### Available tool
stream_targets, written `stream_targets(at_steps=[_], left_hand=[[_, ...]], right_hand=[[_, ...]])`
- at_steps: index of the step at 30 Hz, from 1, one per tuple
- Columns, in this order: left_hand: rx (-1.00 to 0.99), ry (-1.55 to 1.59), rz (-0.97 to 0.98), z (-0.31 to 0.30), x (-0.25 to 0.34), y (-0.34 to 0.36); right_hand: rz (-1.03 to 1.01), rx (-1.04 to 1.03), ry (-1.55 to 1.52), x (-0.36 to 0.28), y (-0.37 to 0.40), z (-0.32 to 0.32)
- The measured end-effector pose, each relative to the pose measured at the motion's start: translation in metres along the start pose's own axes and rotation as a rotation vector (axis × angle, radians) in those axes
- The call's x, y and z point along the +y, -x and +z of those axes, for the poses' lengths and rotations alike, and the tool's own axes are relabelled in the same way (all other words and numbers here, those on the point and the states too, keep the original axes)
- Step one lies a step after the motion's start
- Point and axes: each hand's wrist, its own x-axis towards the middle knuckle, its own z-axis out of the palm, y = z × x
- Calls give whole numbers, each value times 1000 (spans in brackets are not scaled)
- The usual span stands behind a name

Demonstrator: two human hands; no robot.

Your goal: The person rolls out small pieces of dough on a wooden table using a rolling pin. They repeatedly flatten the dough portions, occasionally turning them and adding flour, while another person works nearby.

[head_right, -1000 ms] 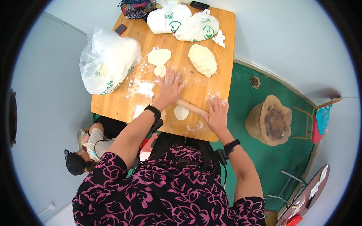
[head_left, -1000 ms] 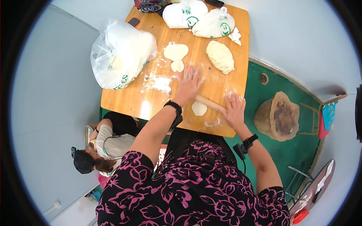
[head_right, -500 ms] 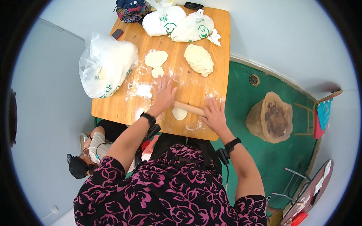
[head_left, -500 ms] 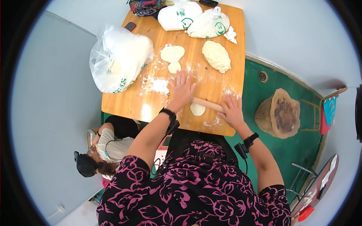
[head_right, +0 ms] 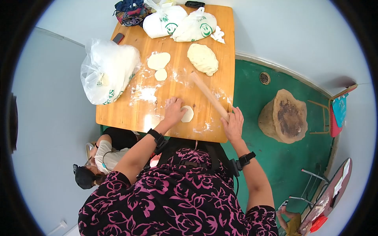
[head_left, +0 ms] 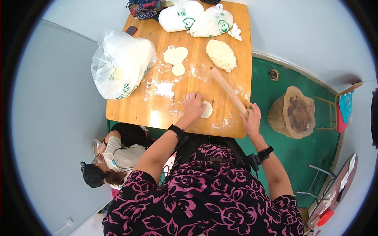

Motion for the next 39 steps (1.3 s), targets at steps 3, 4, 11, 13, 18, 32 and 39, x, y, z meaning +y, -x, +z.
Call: stream_targets(at_steps=[3,4,11,13,18,32,39], left_hand=[[-54,-36,-41,1,5,3],[-70,-41,-51,2,6,4],[-8,22,-133,10,2,2],[0,2,-202,5,6,4],[40,17,-287,7,6,9],[91,12,-352,12,5,15],[100,-33,-229,18,5,16]], right_hand=[[22,1,-21,0,5,2],[19,4,-31,-1,7,3],[-18,12,-40,-4,15,7],[-24,11,-38,-1,14,6],[3,-18,-47,-2,12,2],[-1,-20,-65,-2,12,2],[-14,16,-74,-2,12,4]])
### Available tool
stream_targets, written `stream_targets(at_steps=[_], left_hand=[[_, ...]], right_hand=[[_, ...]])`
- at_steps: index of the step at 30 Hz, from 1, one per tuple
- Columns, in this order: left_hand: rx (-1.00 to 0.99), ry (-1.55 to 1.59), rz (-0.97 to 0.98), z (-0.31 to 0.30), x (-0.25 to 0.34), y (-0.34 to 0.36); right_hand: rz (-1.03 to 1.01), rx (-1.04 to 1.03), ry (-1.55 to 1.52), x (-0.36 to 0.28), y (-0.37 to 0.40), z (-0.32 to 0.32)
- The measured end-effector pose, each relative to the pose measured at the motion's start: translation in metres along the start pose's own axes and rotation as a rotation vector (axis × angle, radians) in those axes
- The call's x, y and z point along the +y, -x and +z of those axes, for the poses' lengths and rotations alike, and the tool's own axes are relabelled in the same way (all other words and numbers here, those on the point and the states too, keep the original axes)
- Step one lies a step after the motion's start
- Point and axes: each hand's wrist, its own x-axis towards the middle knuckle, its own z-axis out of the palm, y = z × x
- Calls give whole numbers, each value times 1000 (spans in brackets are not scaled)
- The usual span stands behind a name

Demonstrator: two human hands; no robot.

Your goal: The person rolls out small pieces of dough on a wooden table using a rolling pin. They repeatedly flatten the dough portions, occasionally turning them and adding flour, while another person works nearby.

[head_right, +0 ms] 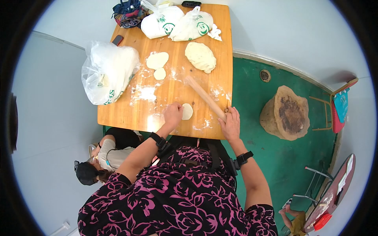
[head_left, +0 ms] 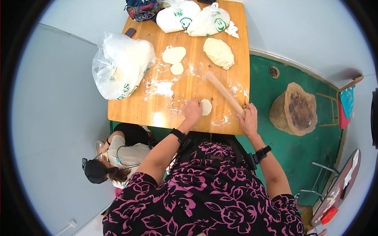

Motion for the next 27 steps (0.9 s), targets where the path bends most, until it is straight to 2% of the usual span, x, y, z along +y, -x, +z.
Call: stream_targets(at_steps=[3,6,9,12,15,17,20,23,26,27], left_hand=[[-43,152,21,-4,8,4],[-113,483,-23,-4,8,3],[-282,692,-204,3,4,0],[-234,683,-154,16,1,-1],[-217,613,-19,10,18,-1],[-133,530,178,22,15,-3],[-286,578,27,4,28,-8],[-356,820,-148,8,30,-15],[-489,956,-210,0,35,-20],[-527,1045,-179,4,34,-19]], right_hand=[[0,-7,9,0,0,2],[8,-25,16,2,1,3],[11,-25,21,0,1,3],[3,-11,21,-3,0,3],[1,4,30,0,-1,4],[-13,1,36,4,1,9],[-21,11,33,1,0,8],[-14,-6,37,1,0,8],[-8,-14,27,0,-1,7],[-7,-17,24,1,-1,7]])
